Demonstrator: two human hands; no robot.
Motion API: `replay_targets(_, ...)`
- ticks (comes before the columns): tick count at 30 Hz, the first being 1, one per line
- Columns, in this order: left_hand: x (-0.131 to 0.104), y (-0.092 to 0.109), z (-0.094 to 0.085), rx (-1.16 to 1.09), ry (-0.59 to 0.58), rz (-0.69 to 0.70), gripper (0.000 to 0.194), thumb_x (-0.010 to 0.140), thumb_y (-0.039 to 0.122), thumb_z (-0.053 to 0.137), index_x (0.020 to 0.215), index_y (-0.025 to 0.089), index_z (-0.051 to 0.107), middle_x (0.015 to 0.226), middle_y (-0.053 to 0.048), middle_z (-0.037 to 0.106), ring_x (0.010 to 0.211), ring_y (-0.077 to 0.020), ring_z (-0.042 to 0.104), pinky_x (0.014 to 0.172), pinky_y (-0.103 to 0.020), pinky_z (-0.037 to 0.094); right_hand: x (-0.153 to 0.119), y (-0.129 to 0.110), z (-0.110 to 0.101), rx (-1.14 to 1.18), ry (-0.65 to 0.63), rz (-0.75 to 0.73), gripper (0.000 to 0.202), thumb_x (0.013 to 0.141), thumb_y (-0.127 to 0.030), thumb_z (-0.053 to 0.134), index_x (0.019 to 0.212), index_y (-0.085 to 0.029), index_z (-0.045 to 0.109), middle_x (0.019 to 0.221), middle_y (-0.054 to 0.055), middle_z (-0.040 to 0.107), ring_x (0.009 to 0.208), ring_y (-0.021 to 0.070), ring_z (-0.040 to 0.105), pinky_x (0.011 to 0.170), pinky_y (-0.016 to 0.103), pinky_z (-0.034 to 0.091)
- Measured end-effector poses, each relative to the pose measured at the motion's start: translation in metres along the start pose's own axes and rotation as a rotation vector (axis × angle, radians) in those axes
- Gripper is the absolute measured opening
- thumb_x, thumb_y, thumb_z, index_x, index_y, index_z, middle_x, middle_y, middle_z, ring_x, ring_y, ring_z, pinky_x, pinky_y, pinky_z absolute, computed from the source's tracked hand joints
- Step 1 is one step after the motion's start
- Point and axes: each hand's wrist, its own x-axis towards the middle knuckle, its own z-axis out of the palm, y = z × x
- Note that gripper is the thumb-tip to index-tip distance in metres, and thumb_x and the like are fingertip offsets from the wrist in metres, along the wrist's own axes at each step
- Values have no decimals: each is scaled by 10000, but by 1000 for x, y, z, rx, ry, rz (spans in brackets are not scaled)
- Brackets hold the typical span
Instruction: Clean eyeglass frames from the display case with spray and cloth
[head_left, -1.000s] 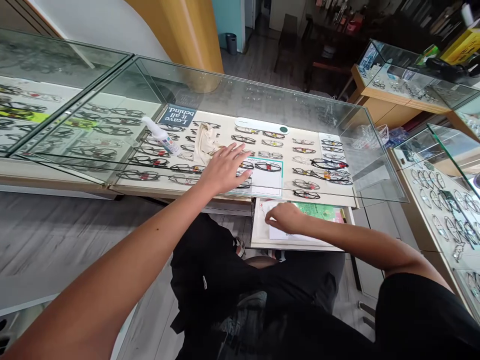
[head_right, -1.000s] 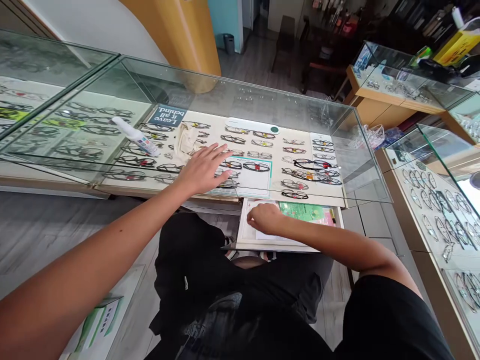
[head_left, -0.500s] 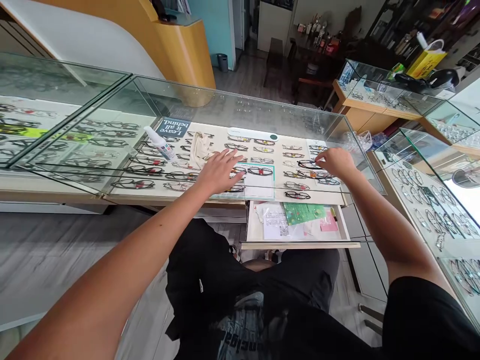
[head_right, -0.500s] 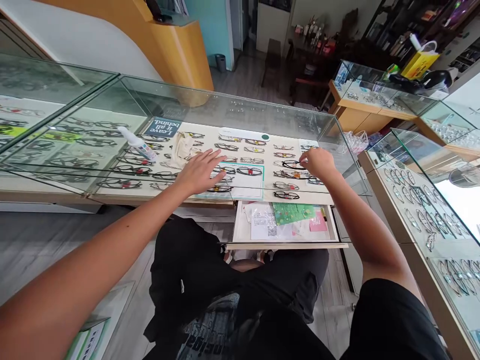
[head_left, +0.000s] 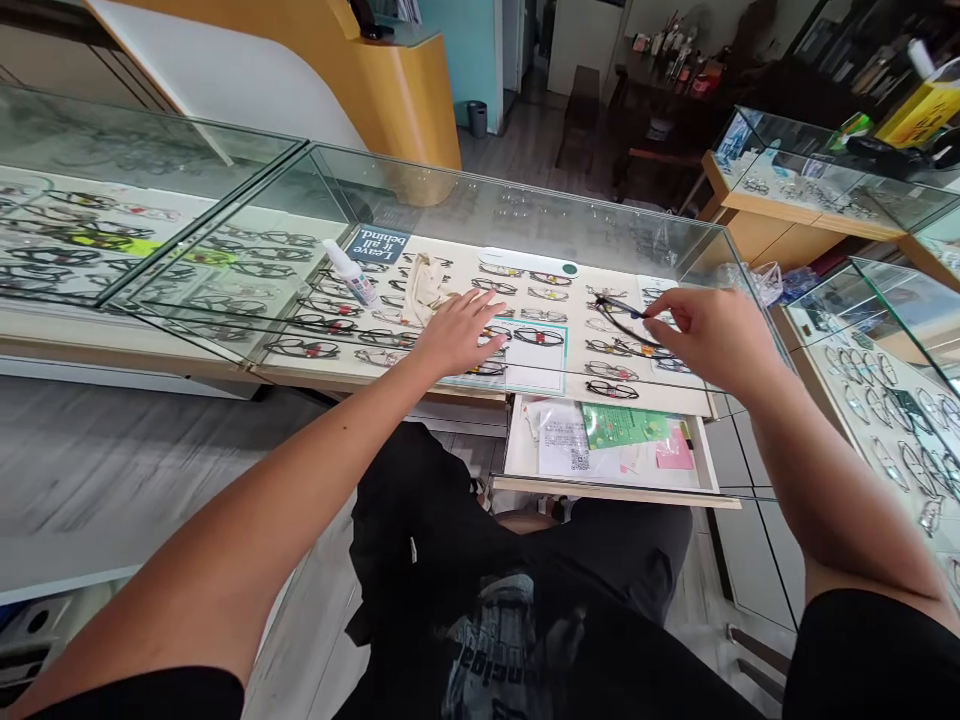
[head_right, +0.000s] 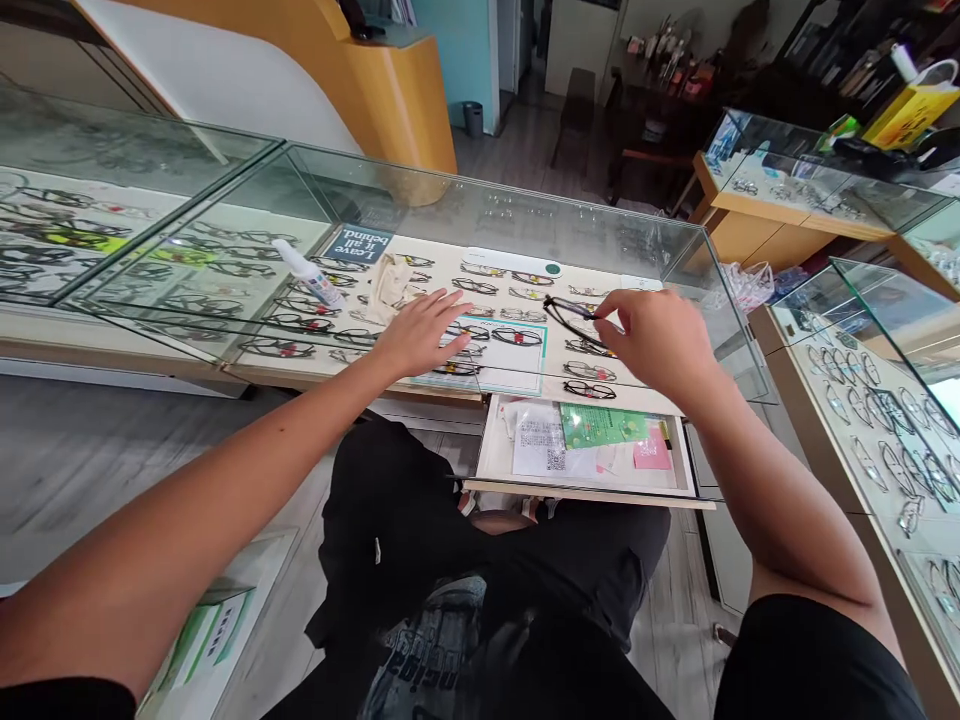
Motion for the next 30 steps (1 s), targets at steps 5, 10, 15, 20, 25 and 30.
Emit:
replay_targets(5, -1, 0, -1, -9, -11, -12, 723, 1078, 598, 349, 1687, 216, 425, 1801, -72, 296, 1681, -324, 238, 1370, -526, 184, -42, -66, 6, -14, -346, -227, 341, 1049, -463, 503, 1268, -366, 746, 921, 96, 819, 892, 335, 762, 790, 411, 513)
replay_targets(10, -2, 2, -3, -16, -13, -12, 721, 1075, 592, 369, 1677, 202, 440, 1796, -83, 308, 1676, -340, 247, 1368, -542, 191, -34, -95, 79, 14, -608, -322, 292, 1049, -333, 513, 1231, -266, 732, 1085, 142, 828, 1015, 342, 779, 788, 380, 512)
replay_targets(15, -3, 4, -5, -39, -22, -11, 723, 1071, 589, 392, 1685, 206, 423, 1799, -78, 301, 1682, -338, 230, 1374, -545, 176, 5, -92, 159, -23, -634, -218, 308, 1077, -254, 470, 1287, -183, 684, 1168, 194, 804, 1060, 322, 772, 841, 374, 533)
replay_targets(20, -5, 4, -7, -35, -39, -16, 720, 1074, 604, 384, 1692, 236, 406, 1808, -60, 280, 1684, -333, 221, 1373, -539, 177, 60, -85, 212, -48, -559, -110, 360, 1107, -236, 370, 1369, -134, 595, 1155, 234, 788, 1050, 328, 768, 831, 377, 537)
replay_targets(25, -6, 4, -8, -34, -40, -13, 710, 1075, 584, 397, 1688, 226, 411, 1805, -74, 287, 1682, -340, 226, 1371, -545, 183, 102, -87, 242, -28, -501, -94, 358, 1118, -278, 370, 1375, -130, 570, 1164, 238, 778, 1054, 317, 759, 846, 375, 530)
replay_targets(30, -7, 6, -10, -50, -48, -12, 706, 1073, 575, 407, 1689, 230, 404, 1804, -77, 288, 1679, -345, 234, 1367, -561, 192, 120, -96, 261, -9, -479, -105, 382, 1118, -276, 342, 1392, -136, 568, 1199, 233, 770, 1085, 318, 746, 888, 392, 533)
